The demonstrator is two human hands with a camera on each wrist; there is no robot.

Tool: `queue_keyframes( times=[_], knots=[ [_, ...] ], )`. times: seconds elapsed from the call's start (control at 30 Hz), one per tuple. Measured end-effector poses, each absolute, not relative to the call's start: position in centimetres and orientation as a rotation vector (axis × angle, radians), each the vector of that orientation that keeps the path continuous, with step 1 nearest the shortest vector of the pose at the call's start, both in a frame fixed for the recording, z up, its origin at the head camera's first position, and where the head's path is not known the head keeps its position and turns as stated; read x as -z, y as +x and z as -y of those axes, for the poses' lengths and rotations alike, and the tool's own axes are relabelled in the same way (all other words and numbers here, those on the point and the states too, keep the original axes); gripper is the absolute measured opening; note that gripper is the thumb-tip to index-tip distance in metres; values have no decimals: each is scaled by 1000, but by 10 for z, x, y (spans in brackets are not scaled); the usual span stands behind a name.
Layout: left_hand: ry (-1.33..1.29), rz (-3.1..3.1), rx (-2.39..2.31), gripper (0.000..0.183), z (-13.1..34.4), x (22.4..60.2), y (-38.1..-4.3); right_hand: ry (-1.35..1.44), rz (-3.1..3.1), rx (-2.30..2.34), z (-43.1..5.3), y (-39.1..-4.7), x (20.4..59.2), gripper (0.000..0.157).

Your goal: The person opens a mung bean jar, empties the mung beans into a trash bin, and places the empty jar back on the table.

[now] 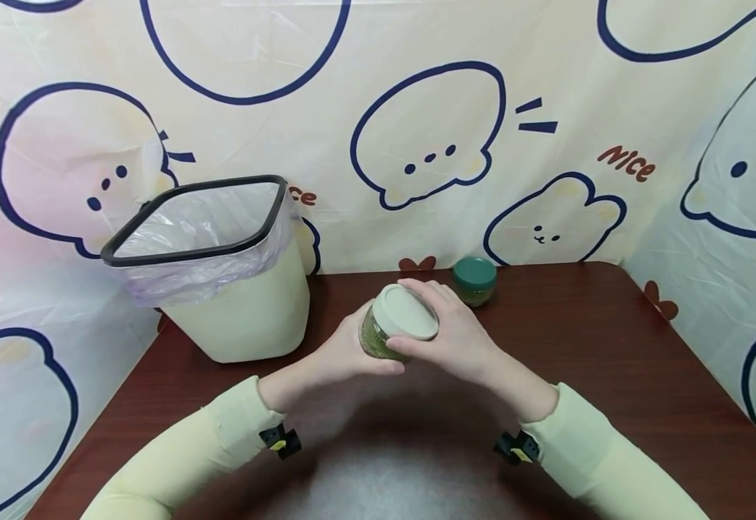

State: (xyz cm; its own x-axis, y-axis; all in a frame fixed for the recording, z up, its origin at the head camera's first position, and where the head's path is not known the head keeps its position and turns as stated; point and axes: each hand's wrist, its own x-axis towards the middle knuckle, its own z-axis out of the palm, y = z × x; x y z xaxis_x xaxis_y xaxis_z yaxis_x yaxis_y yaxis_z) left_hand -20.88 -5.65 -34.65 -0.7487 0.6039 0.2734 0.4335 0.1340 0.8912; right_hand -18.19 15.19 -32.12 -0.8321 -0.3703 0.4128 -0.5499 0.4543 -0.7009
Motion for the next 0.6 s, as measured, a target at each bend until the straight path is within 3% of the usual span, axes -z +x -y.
queue_keyframes(
  times=[0.33, 0.6],
  knots=[
    [879, -2484, -1647, 81, 53, 349, -204, 640, 2633, -990, -148, -179, 313, 68],
    [897, -2458, -1646, 82, 53, 347, -201, 572, 2725, -917, -145, -178, 309, 69]
  ],
)
